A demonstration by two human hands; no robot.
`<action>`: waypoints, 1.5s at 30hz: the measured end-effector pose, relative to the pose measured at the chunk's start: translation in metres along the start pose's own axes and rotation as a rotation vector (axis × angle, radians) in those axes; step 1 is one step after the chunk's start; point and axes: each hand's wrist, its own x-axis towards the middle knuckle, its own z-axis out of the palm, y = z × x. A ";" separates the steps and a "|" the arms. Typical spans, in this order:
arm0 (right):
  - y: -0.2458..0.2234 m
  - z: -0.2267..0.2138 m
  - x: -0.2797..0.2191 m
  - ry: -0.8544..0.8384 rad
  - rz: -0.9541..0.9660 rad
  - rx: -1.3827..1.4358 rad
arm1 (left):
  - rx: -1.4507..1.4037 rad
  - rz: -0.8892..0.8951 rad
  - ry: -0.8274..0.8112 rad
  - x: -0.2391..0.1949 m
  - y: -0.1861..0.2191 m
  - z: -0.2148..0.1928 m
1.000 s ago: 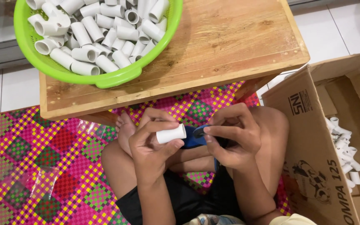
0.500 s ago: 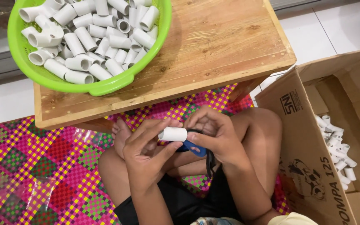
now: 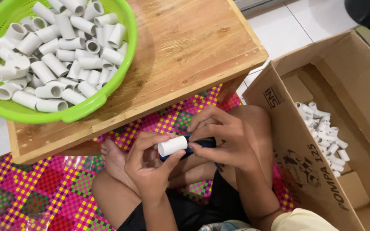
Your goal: The person sits on the floor and repeatedly picks up small white plastic pipe fittings from a cardboard box. They wipe each fitting with a blue cloth and place it into a green colander on a small wooden table. The process is repeated for several fittings.
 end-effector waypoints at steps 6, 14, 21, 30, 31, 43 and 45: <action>-0.046 -0.043 -0.018 0.123 0.011 -0.298 | -0.254 -0.128 -0.088 -0.013 -0.006 0.044; -0.115 -0.114 -0.122 0.720 0.244 0.074 | -0.197 -0.069 -0.610 -0.003 0.035 0.133; -0.178 -0.176 -0.187 0.815 0.850 -0.893 | -0.204 -0.081 -1.097 -0.009 0.015 0.239; -0.086 -0.289 -0.185 0.036 1.148 -0.896 | -0.090 0.409 -1.455 -0.043 -0.084 0.394; -0.069 -0.291 -0.191 0.037 1.152 -0.884 | -0.084 0.401 -1.463 -0.052 -0.099 0.408; 0.035 -0.291 -0.250 0.071 1.444 -0.604 | 0.230 0.222 -1.884 -0.072 -0.162 0.444; 0.059 -0.283 -0.274 0.109 1.426 -0.575 | 0.245 0.208 -1.908 -0.072 -0.178 0.445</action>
